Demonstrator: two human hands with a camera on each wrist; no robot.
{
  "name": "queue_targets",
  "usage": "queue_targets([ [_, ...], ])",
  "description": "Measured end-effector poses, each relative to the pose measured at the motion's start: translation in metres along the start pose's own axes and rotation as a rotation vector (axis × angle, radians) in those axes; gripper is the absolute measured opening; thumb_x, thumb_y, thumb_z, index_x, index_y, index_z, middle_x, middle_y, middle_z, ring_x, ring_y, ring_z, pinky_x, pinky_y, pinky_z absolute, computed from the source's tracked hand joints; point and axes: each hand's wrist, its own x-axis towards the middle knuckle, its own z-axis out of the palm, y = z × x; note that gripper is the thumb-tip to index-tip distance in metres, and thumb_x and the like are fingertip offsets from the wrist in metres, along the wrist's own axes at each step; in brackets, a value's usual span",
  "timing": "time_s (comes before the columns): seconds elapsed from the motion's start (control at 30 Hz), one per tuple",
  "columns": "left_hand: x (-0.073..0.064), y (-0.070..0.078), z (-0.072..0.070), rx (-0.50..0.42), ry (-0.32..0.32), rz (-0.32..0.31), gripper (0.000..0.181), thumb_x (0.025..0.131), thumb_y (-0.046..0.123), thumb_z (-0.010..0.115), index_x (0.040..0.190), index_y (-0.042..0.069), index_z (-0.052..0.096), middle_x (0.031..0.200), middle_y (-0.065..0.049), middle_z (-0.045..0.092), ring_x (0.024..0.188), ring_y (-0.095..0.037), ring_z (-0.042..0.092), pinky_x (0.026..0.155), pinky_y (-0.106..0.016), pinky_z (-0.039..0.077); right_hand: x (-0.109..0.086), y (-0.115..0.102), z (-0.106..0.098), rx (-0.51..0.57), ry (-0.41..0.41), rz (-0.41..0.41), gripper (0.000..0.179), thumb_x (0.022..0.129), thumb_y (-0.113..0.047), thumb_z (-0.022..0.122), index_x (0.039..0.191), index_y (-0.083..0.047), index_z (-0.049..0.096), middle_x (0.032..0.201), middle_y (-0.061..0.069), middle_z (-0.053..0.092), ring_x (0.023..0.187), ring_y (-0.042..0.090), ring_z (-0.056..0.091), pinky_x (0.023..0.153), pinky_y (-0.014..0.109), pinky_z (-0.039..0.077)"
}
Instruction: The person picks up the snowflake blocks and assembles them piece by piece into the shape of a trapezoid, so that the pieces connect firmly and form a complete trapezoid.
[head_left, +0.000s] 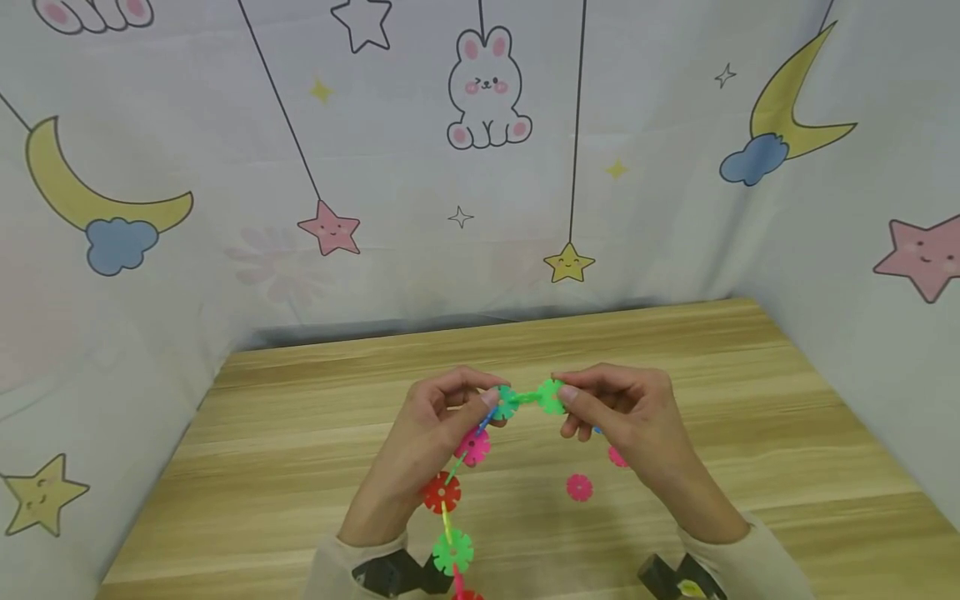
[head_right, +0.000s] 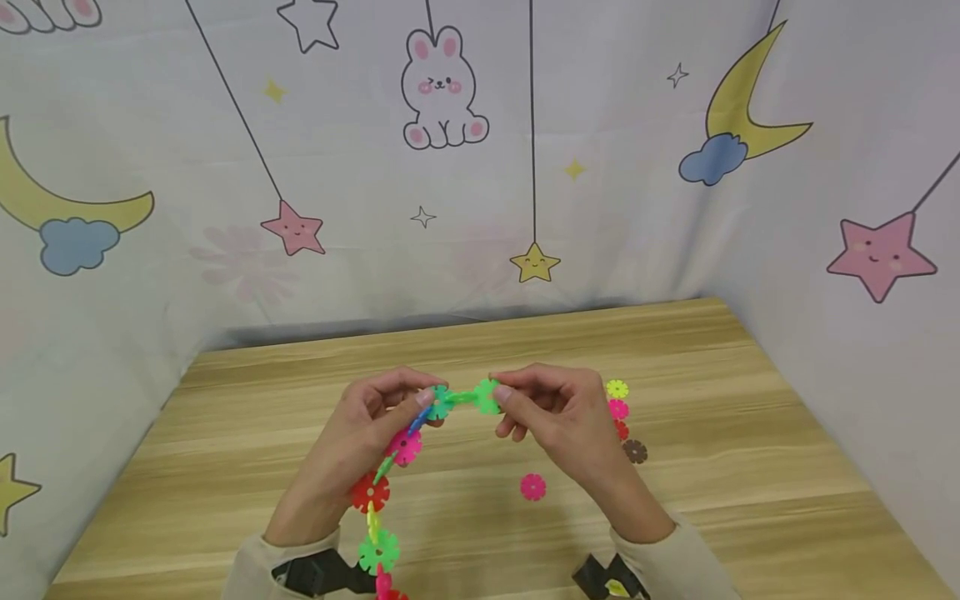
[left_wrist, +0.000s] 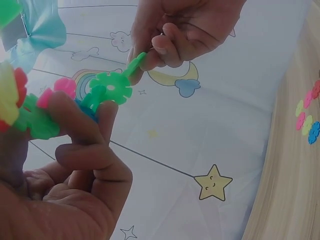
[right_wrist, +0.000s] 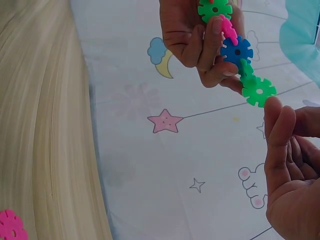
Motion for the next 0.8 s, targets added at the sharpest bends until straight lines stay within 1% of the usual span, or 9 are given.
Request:
queue_targets([
  [0.07, 0.0000, 0.0000, -0.0001, 0.000, 0.000, 0.001, 0.029, 0.107, 0.020, 0.066, 0.127, 0.001, 0.072, 0.086, 0.000, 0.072, 0.085, -0.014, 0.075, 0.078, -0.026, 0.052, 0.0000, -0.0001, 0.0003, -0.002, 0.001, 0.001, 0.013, 0.099, 0.004, 0.071, 0.108, 0.011, 0.076, 0.081, -0.003, 0.080, 0.060, 0.015, 0.073, 0.056, 0.030, 0.060],
  [0.3, -0.0002, 0.0001, -0.0007, 0.006, 0.002, -0.001, 0.028, 0.107, 0.021, 0.066, 0.127, 0.002, 0.073, 0.083, 0.005, 0.071, 0.081, -0.013, 0.073, 0.076, -0.026, 0.050, -0.0001, 0.0000, 0.0011, -0.015, 0.004, 0.003, 0.013, 0.099, 0.003, 0.072, 0.108, 0.010, 0.078, 0.080, -0.002, 0.079, 0.059, 0.017, 0.072, 0.056, 0.030, 0.060],
  [0.6, -0.0004, 0.0007, -0.0006, 0.001, 0.003, 0.004, 0.025, 0.106, 0.021, 0.066, 0.124, 0.004, 0.074, 0.086, 0.003, 0.071, 0.084, -0.014, 0.074, 0.080, -0.026, 0.053, -0.0004, -0.0015, 0.0008, -0.036, 0.005, 0.024, 0.012, 0.099, 0.001, 0.073, 0.107, 0.008, 0.079, 0.080, -0.002, 0.079, 0.059, 0.018, 0.072, 0.056, 0.030, 0.060],
  [0.8, -0.0002, 0.0008, 0.0001, 0.000, 0.004, 0.012, 0.024, 0.106, 0.019, 0.068, 0.123, 0.004, 0.075, 0.085, 0.002, 0.068, 0.076, -0.011, 0.068, 0.075, -0.025, 0.050, -0.0004, -0.0018, 0.0003, -0.037, 0.000, 0.026, 0.012, 0.099, 0.001, 0.073, 0.107, 0.007, 0.079, 0.080, -0.002, 0.079, 0.059, 0.020, 0.071, 0.056, 0.030, 0.060],
])
